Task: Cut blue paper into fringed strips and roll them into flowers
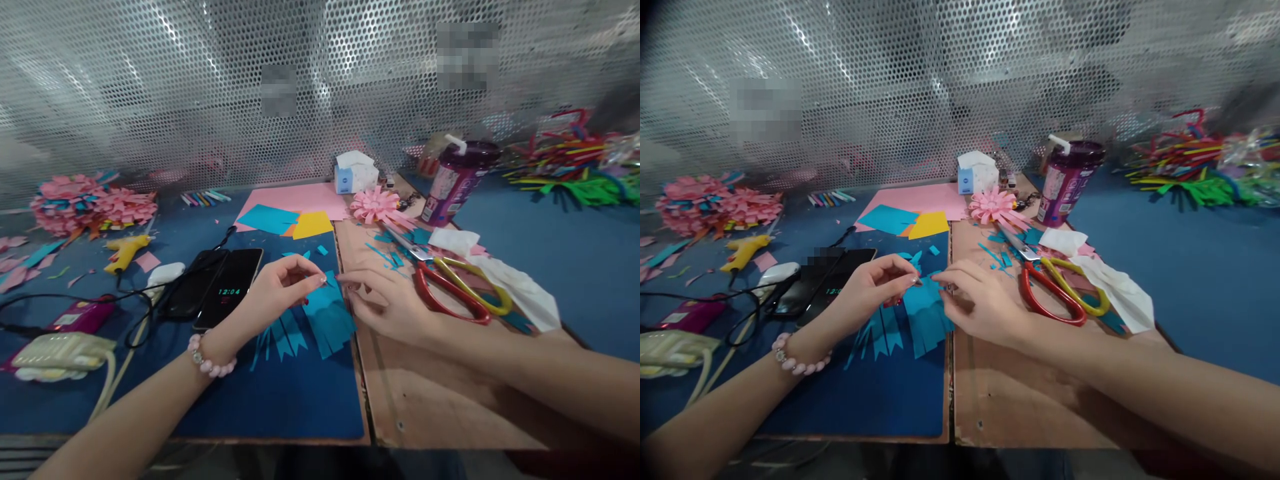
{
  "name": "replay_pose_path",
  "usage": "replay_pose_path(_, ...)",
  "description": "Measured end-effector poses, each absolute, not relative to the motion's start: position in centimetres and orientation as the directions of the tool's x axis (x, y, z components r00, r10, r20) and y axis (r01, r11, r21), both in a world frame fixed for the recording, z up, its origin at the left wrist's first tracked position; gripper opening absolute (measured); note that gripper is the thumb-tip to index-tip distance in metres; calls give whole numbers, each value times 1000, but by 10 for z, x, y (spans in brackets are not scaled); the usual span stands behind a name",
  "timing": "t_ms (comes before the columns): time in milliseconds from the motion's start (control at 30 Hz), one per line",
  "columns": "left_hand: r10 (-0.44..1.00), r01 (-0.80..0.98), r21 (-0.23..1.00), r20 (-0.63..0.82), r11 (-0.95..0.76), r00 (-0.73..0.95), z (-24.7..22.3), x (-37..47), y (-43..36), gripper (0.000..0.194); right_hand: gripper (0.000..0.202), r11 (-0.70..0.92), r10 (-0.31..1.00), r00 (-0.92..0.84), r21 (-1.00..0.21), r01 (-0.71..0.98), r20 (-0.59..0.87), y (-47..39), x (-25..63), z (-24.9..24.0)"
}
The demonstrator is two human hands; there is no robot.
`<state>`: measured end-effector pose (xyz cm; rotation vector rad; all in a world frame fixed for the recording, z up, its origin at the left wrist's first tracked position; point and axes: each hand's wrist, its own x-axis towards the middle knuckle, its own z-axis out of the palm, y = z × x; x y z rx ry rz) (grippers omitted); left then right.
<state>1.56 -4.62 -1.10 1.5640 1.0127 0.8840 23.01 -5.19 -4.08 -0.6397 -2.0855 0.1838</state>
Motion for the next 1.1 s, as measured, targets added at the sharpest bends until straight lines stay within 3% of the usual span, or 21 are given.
replay_pose_path(500, 957, 37, 999, 12, -23, 291, -11, 18, -45, 20, 25, 833, 548, -401, -437, 340, 734, -51, 232, -40)
replay_pose_path(800, 957, 36, 999, 5, -16, 291, -12, 18, -45, 21, 10, 779, 617, -303, -511, 362, 726, -48, 231, -41)
replay_pose_path(1100, 964, 70, 997, -6, -13, 264, -10, 19, -46, 20, 24, 766, 639, -360, -520, 377, 680, -53, 233, -38)
